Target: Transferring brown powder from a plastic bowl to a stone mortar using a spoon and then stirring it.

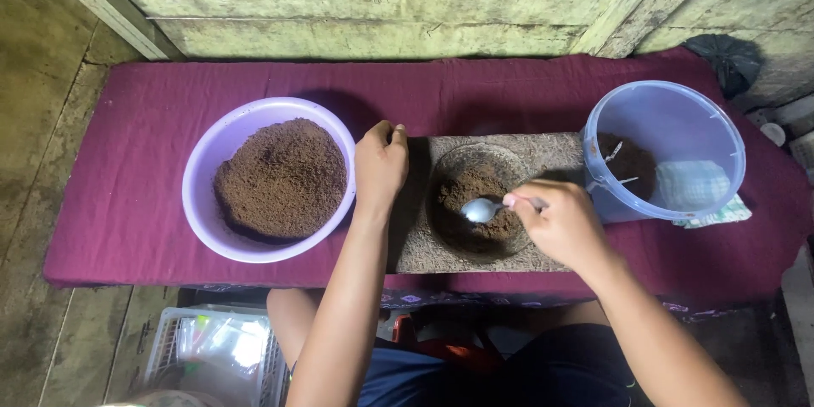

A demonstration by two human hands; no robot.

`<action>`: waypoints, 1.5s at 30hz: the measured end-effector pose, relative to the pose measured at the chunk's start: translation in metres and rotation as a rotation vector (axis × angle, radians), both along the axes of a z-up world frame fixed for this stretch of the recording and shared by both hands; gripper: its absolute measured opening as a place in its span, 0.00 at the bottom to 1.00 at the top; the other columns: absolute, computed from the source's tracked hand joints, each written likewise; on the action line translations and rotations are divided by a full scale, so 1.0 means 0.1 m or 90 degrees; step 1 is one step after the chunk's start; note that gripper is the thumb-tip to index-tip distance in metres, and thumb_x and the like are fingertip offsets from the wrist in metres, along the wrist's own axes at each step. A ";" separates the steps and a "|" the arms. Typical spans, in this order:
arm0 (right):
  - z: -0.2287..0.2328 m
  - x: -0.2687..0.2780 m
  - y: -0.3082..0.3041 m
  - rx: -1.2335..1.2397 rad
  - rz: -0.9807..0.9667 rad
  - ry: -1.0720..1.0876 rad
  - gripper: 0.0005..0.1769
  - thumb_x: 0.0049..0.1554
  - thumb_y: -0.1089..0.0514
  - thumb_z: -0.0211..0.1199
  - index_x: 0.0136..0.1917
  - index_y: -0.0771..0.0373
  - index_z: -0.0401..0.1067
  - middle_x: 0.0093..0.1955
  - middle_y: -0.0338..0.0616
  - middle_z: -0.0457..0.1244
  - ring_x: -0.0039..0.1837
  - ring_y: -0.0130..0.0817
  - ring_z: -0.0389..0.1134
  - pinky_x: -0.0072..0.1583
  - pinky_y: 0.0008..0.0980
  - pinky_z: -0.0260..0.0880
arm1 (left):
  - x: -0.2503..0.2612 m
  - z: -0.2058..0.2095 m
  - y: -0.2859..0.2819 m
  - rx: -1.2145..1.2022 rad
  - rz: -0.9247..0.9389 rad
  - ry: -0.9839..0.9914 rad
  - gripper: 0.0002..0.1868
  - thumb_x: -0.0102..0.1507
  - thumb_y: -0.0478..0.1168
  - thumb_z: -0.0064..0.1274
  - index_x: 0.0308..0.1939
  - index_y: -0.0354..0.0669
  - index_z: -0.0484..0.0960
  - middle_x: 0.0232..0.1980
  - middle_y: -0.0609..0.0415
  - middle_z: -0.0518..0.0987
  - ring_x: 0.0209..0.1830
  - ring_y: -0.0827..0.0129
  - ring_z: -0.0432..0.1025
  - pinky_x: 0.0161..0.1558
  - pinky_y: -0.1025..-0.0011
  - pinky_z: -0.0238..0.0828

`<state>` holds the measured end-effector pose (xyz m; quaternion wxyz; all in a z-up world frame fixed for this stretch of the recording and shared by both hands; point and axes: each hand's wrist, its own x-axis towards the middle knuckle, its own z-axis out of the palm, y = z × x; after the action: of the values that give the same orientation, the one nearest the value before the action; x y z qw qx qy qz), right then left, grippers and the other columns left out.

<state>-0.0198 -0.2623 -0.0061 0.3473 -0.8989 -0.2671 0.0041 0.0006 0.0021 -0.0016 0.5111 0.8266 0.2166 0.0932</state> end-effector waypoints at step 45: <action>0.13 -0.03 0.13 -0.023 -0.129 0.035 0.08 0.56 0.59 0.67 0.48 0.57 0.84 0.43 0.48 0.74 0.47 0.49 0.76 0.46 0.43 0.75 | 0.15 -0.15 0.05 0.062 -0.003 -0.006 0.17 0.65 0.44 0.45 0.34 0.37 0.85 0.31 0.37 0.81 0.43 0.39 0.79 0.45 0.50 0.72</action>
<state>-0.0229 -0.2490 0.0072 0.3369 -0.9269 -0.1655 -0.0019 0.0161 0.0067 -0.0164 0.4715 0.8505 0.2076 0.1060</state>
